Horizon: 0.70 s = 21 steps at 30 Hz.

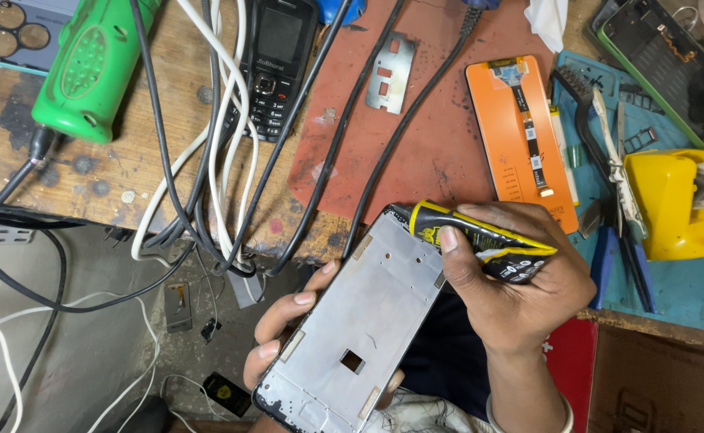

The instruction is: The person holds a disassembled phone midframe in one hand and a glue tube in the other, squeezing adhesive along the frame edges. They rotate the frame to reach different sides, then set the tube down and hold the frame up with both hands.

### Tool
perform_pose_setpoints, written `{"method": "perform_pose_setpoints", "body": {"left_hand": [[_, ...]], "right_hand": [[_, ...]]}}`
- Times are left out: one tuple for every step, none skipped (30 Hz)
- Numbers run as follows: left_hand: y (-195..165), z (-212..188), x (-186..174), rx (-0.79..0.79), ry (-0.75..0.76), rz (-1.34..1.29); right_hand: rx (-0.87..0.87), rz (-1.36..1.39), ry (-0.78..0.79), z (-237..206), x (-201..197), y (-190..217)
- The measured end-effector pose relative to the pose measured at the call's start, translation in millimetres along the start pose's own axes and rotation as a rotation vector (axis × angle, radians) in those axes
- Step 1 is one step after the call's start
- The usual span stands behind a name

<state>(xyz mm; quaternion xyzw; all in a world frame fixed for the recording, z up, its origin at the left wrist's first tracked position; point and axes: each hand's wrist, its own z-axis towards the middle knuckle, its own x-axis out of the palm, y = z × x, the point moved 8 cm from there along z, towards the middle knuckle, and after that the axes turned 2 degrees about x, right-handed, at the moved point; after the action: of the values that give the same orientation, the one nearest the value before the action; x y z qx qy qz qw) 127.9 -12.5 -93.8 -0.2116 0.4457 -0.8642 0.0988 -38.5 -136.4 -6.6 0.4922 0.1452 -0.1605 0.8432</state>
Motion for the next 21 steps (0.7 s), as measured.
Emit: {"method": "perform_pose_setpoints", "body": {"left_hand": [[-0.6, 0.1, 0.5, 0.006, -0.002, 0.003], [-1.7, 0.0, 1.1, 0.011, -0.005, 0.006], [-2.1, 0.1, 2.2, 0.011, -0.003, 0.011], [-2.6, -0.1, 3.4, 0.010, 0.000, 0.014], [-3.0, -0.2, 4.6, 0.008, 0.003, 0.017], [-3.5, -0.4, 5.3, 0.006, -0.002, 0.027], [-4.0, -0.5, 6.0, 0.006, -0.007, 0.036], [-4.3, -0.4, 6.4, 0.005, -0.013, 0.046], [-5.2, -0.4, 7.2, 0.010, -0.015, 0.047], [-5.6, 0.0, 7.8, 0.015, -0.018, 0.047], [-6.2, 0.5, 8.3, 0.022, -0.020, 0.047], [-6.4, 0.9, 8.7, 0.025, -0.025, 0.049], [-6.6, 1.3, 8.9, 0.026, -0.029, 0.051], [-6.6, 1.8, 9.1, 0.027, -0.034, 0.053], [-7.2, 2.0, 9.4, 0.033, -0.037, 0.055], [-7.7, 2.3, 9.5, 0.038, -0.040, 0.057], [-8.6, 2.0, 9.7, 0.043, -0.043, 0.058], [-8.5, 2.0, 10.2, 0.040, -0.037, 0.056], [-8.5, 1.7, 10.7, 0.037, -0.031, 0.053], [-8.7, 1.3, 11.2, 0.033, -0.025, 0.052], [-9.0, 0.8, 11.0, 0.034, -0.028, 0.046]], "right_hand": [[0.001, -0.007, -0.002, -0.2, 0.0, -0.3], [-0.003, -0.012, -0.004, -0.4, -0.1, -0.2], [-0.007, -0.018, -0.006, -0.7, -0.2, 0.0], [-0.016, -0.023, -0.009, -0.9, -0.1, 0.3], [-0.019, -0.023, -0.011, -1.5, -0.3, 0.7], [-0.023, -0.023, -0.013, -2.0, -0.4, 1.0], [-0.023, -0.017, -0.015, -2.4, -0.6, 1.2], [-0.023, -0.022, -0.016, -2.8, -0.9, 1.5], [-0.024, -0.027, -0.017, -3.1, -1.1, 1.9], [-0.025, -0.042, -0.019, -3.6, -1.5, 2.2], [-0.029, -0.053, -0.021, -3.8, -1.9, 2.9], [-0.032, -0.064, -0.024, -4.2, -2.4, 3.4], [-0.035, -0.070, -0.026, -4.4, -2.6, 3.5], [-0.034, -0.068, -0.027, -4.5, -2.9, 3.2], [-0.032, -0.066, -0.028, -4.8, -3.2, 2.8], [-0.027, -0.056, -0.028, -5.0, -3.6, 2.1], [-0.028, -0.053, -0.030, -5.6, -4.4, 1.9], [-0.029, -0.050, -0.031, -6.2, -5.3, 1.9], [-0.037, -0.054, -0.034, -6.8, -6.0, 2.0], [-0.040, -0.058, -0.035, -7.8, -7.1, 2.2], [-0.042, -0.062, -0.037, -8.9, -8.2, 2.4]]}}
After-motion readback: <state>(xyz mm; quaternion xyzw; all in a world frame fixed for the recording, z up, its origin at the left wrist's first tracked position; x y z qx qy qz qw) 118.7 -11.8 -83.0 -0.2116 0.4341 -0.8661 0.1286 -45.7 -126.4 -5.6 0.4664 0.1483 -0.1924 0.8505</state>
